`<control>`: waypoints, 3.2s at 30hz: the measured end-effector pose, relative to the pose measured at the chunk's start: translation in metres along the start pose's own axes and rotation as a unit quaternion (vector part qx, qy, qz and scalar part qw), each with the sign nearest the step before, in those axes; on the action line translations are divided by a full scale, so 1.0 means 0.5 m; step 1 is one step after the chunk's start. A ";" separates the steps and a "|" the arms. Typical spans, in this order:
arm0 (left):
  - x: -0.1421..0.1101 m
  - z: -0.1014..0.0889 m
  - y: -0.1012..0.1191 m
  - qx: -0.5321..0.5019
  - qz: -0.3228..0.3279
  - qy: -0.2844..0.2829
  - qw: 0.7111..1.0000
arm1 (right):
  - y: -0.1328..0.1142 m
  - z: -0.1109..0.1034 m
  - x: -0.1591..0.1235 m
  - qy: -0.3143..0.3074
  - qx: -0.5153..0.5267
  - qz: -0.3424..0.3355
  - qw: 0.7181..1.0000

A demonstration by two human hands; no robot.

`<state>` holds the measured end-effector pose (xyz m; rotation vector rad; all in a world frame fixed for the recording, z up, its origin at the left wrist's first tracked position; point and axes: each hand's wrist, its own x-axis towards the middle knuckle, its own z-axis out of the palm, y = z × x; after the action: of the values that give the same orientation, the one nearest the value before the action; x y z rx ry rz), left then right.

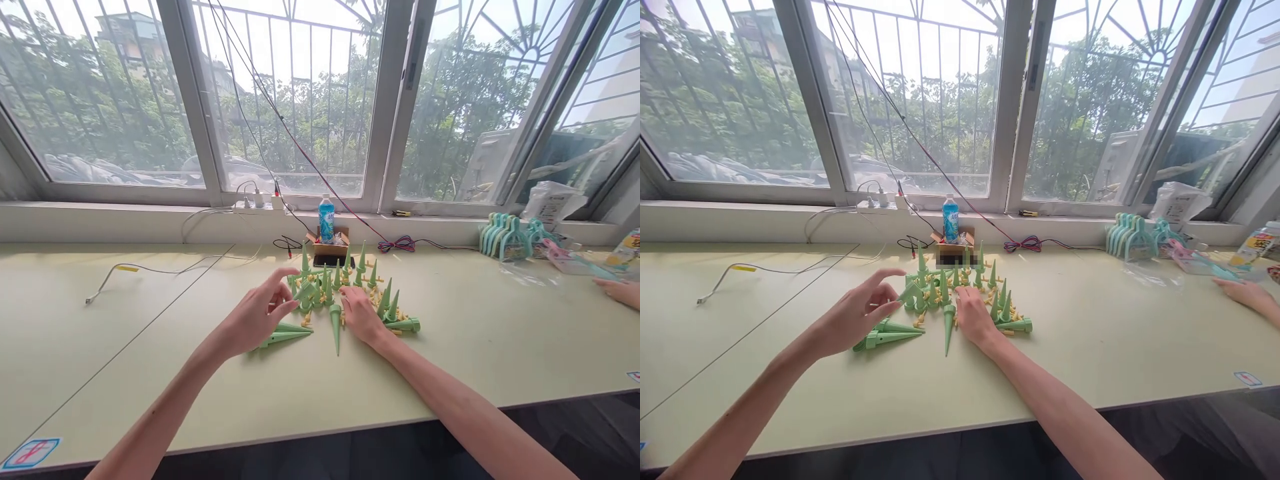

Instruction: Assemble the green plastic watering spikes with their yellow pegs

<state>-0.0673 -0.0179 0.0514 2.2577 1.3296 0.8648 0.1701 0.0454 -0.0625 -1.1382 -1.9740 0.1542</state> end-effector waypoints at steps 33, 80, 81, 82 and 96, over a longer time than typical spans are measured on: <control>0.053 0.248 -0.021 -0.104 0.081 0.085 0.988 | 0.004 -0.019 -0.016 -0.050 -0.145 0.092 0.984; 0.059 0.241 -0.015 -0.146 -0.016 0.088 0.985 | -0.028 -0.041 -0.009 0.114 0.098 -0.009 0.989; 0.060 0.241 -0.015 -0.149 -0.017 0.090 0.985 | -0.032 -0.044 -0.009 0.122 0.109 -0.012 0.986; 0.060 0.241 -0.015 -0.152 -0.018 0.090 0.984 | -0.035 -0.046 -0.008 0.128 0.120 -0.015 0.984; 0.059 0.241 -0.013 -0.164 -0.022 0.096 0.982 | -0.048 -0.047 -0.012 0.117 0.232 -0.013 0.966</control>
<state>0.0206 0.0093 -0.0321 1.9246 1.2067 1.2126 0.1723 0.0200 -0.0396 -0.7833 -1.6279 0.4249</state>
